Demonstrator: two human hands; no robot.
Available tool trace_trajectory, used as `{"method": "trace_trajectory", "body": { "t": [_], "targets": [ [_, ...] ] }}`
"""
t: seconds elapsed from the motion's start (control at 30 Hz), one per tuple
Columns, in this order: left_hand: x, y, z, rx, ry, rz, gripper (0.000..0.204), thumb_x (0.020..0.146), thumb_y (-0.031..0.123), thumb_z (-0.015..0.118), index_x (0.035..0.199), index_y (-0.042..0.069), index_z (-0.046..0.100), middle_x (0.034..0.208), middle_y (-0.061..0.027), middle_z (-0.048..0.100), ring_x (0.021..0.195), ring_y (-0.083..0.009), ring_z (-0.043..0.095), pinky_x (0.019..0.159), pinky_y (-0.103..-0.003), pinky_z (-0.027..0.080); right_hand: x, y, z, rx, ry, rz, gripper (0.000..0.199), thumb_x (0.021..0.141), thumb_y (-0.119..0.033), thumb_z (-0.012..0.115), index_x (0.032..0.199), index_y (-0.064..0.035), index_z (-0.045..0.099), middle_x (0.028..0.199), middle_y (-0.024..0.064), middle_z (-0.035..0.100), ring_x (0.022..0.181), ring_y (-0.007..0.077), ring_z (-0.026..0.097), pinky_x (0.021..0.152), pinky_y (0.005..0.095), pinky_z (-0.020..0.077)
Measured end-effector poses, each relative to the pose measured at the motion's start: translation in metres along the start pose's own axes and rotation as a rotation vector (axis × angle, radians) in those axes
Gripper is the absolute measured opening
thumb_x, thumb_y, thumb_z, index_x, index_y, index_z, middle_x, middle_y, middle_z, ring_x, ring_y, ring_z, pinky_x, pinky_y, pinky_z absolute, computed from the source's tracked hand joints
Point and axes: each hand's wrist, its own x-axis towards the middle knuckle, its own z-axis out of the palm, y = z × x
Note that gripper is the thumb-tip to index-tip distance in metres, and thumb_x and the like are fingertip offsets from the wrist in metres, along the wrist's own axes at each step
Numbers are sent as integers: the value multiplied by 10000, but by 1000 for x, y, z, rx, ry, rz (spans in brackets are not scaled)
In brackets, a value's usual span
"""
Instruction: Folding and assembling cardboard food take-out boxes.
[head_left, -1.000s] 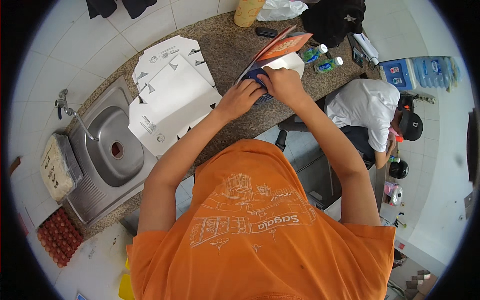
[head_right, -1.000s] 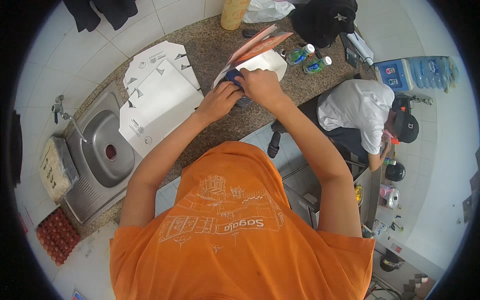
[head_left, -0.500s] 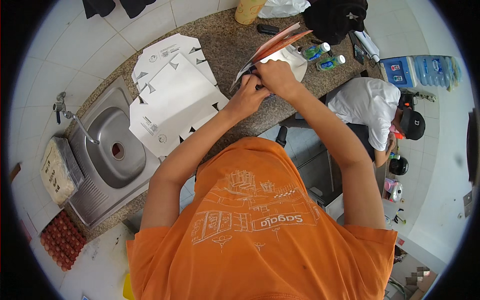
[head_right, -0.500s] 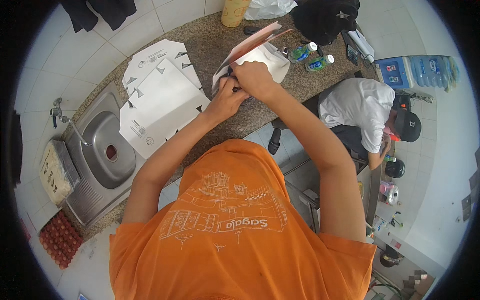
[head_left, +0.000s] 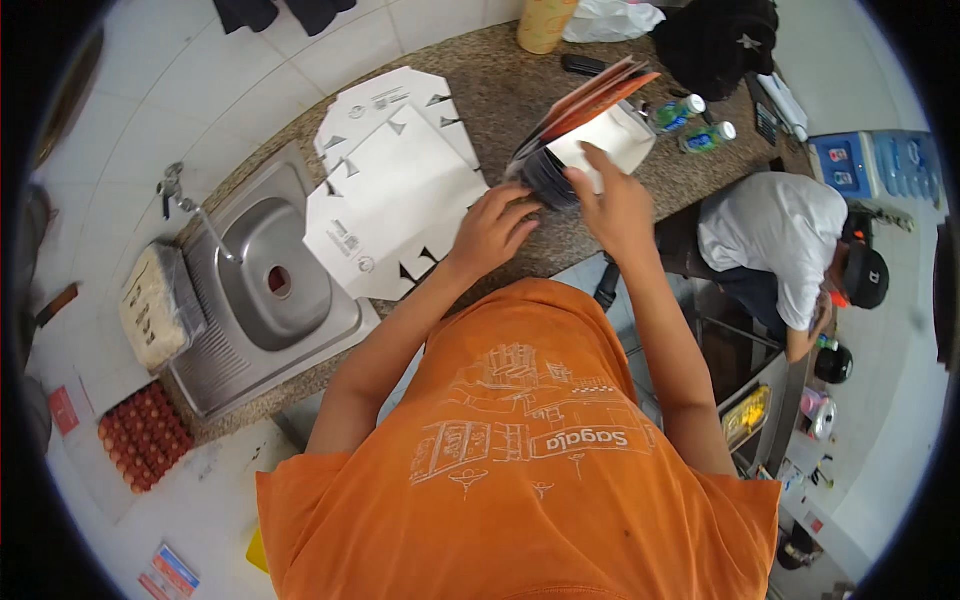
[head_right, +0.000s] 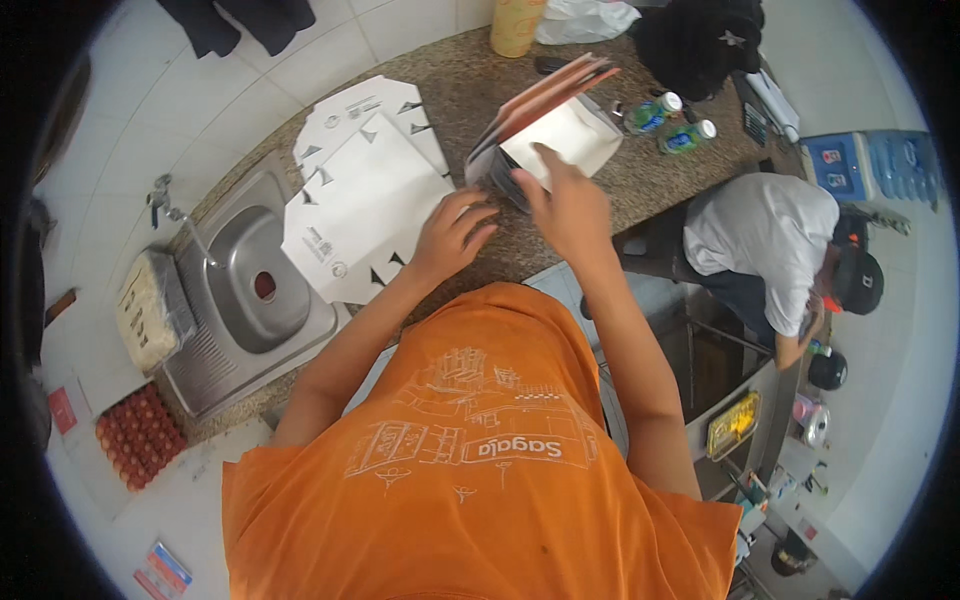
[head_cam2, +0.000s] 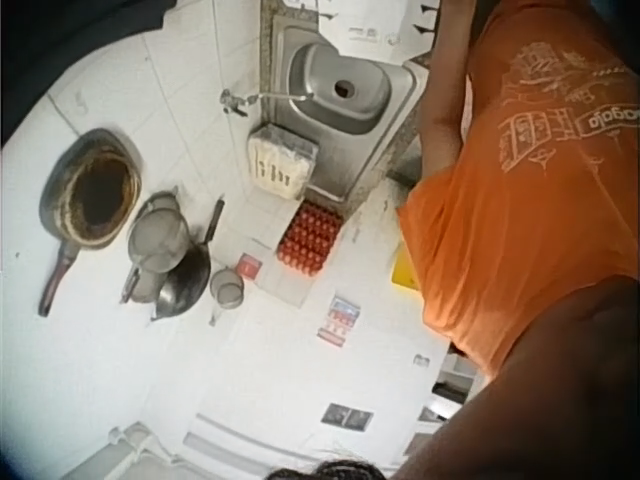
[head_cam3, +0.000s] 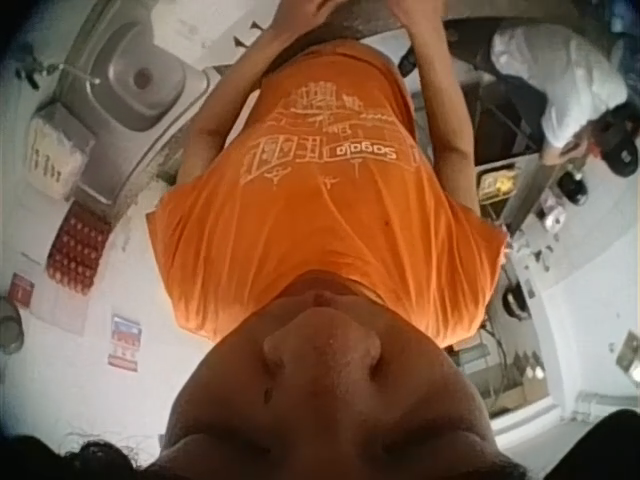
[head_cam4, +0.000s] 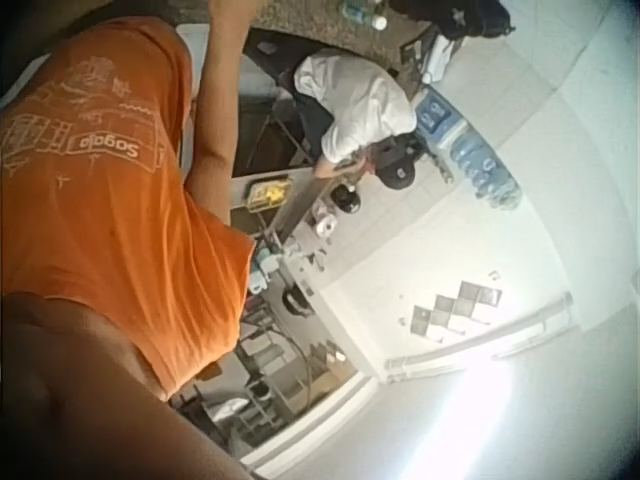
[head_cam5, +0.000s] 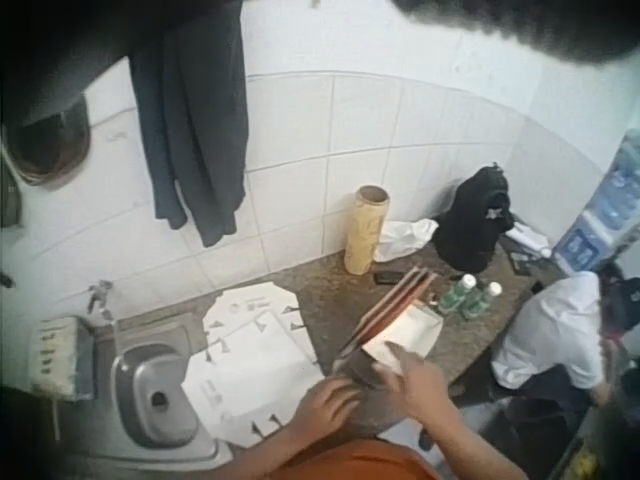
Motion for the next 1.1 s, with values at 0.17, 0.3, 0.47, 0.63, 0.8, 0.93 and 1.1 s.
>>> {"method": "trace_trajectory", "body": {
  "t": [0.17, 0.3, 0.47, 0.63, 0.8, 0.93, 1.1],
  "targets": [
    [-73, -19, -44, 497, -108, -484, 431, 826, 252, 837, 1191, 74, 691, 1288, -123, 599, 1270, -352, 527, 1066, -476, 443, -64, 24, 0, 329, 175, 35, 257, 1003, -227, 668, 1167, -31, 687, 1013, 175, 755, 938, 399, 728, 758, 438, 573],
    [-83, -39, -57, 394, -185, -607, 384, 847, 314, 825, 1127, 62, 751, 1334, -122, 621, 1325, -333, 501, 1062, -446, 440, -97, 28, 18, 327, 6, 92, 190, 999, -187, 669, 1104, -33, 708, 1005, 167, 760, 916, 368, 743, 745, 413, 578],
    [-81, -59, -70, 195, -105, -608, 275, 920, 262, 752, 1090, 47, 738, 1093, -184, 713, 1098, -358, 644, 957, -441, 504, -105, 16, 27, 368, -72, 69, 166, 993, -185, 669, 1083, -56, 720, 968, 172, 756, 871, 365, 740, 719, 423, 576],
    [-66, -36, -108, 428, 409, -816, 269, 1086, 279, 505, 1065, 66, 667, 789, -202, 710, 692, -393, 696, 652, -481, 524, -96, 8, 22, 329, -178, -22, 155, 975, -155, 677, 1079, -50, 722, 954, 186, 747, 828, 381, 726, 697, 438, 569],
    [-27, 84, -204, 252, 342, -758, 138, 996, 176, 688, 1030, 45, 715, 688, -78, 672, 573, -82, 513, 550, -269, 425, -80, -28, 17, 658, -54, -41, 176, 970, -173, 683, 1067, -31, 721, 953, 147, 766, 936, 384, 730, 797, 437, 559],
    [-37, 185, -187, -140, -251, -872, 131, 967, 112, 709, 1032, -1, 713, 830, -10, 710, 728, -48, 594, 657, -244, 475, -55, -72, -6, 635, 130, -435, 221, 934, -244, 726, 959, -25, 706, 942, 79, 754, 981, 331, 703, 1015, 510, 457],
    [-71, 208, -159, -999, -127, -1182, 212, 1055, 145, 601, 1136, -40, 666, 999, -41, 728, 798, -89, 636, 669, -267, 516, -77, -75, 3, 1178, -283, -313, 242, 911, -270, 739, 839, -59, 643, 847, 33, 604, 843, 233, 539, 1004, 464, 355]
  ]
}}
